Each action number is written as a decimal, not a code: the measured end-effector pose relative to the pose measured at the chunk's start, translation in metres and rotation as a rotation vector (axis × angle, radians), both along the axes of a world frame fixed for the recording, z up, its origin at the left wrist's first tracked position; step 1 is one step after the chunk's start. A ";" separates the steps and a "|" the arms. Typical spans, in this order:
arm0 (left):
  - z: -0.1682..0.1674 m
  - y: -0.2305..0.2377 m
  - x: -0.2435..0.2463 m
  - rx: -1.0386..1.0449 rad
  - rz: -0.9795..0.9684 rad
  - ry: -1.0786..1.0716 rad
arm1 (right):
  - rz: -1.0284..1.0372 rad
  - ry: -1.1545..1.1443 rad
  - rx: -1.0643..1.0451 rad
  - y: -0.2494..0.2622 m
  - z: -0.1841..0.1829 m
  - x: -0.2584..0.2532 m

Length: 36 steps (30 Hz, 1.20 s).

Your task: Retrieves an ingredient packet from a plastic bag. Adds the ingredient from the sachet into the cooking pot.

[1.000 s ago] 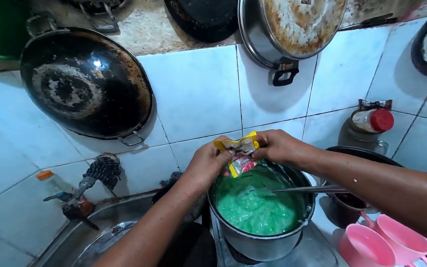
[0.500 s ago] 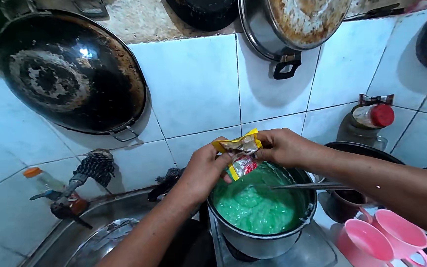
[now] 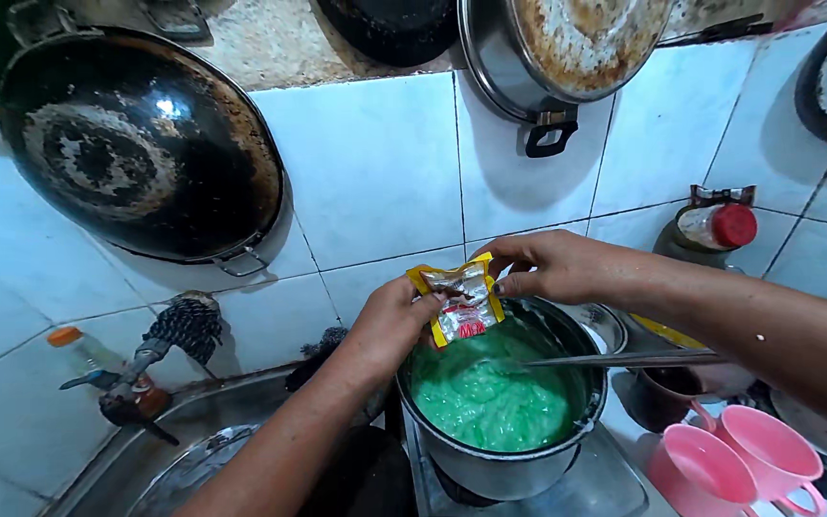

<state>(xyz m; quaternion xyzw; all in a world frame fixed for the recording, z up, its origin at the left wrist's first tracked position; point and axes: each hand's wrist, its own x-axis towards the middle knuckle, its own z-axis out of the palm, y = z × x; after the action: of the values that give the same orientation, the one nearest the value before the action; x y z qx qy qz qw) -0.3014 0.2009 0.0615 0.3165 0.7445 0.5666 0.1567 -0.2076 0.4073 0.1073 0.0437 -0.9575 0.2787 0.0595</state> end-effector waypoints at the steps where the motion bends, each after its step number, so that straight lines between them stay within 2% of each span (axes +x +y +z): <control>1: 0.001 0.000 0.000 -0.007 0.000 0.030 | 0.007 0.025 0.037 -0.002 -0.003 0.000; 4: 0.004 -0.002 0.001 -0.050 -0.002 0.119 | -0.024 0.041 0.087 -0.011 -0.008 -0.002; 13: -0.007 -0.009 -0.011 -0.193 -0.008 0.365 | -0.126 -0.036 -0.036 -0.031 -0.037 -0.009; 15: -0.006 -0.010 -0.013 -0.221 -0.028 0.398 | -0.147 -0.045 -0.007 -0.033 -0.040 -0.008; 20: -0.009 -0.009 -0.018 -0.246 -0.060 0.473 | -0.125 0.153 0.154 -0.028 -0.054 -0.004; 26: -0.020 -0.009 -0.025 -0.207 -0.090 0.690 | -0.073 0.285 0.181 -0.026 -0.068 -0.006; 34: -0.028 -0.008 -0.029 -0.181 -0.118 0.670 | -0.062 0.234 0.194 -0.029 -0.069 -0.004; 36: -0.029 -0.009 -0.030 -0.185 -0.117 0.689 | -0.050 0.292 0.228 -0.028 -0.073 -0.006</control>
<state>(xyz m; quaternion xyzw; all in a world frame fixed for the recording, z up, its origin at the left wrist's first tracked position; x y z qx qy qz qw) -0.3311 0.1915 0.0326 0.5153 0.7823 0.3471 -0.0434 -0.2133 0.3794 0.0348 0.0662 -0.9649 0.1577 0.1993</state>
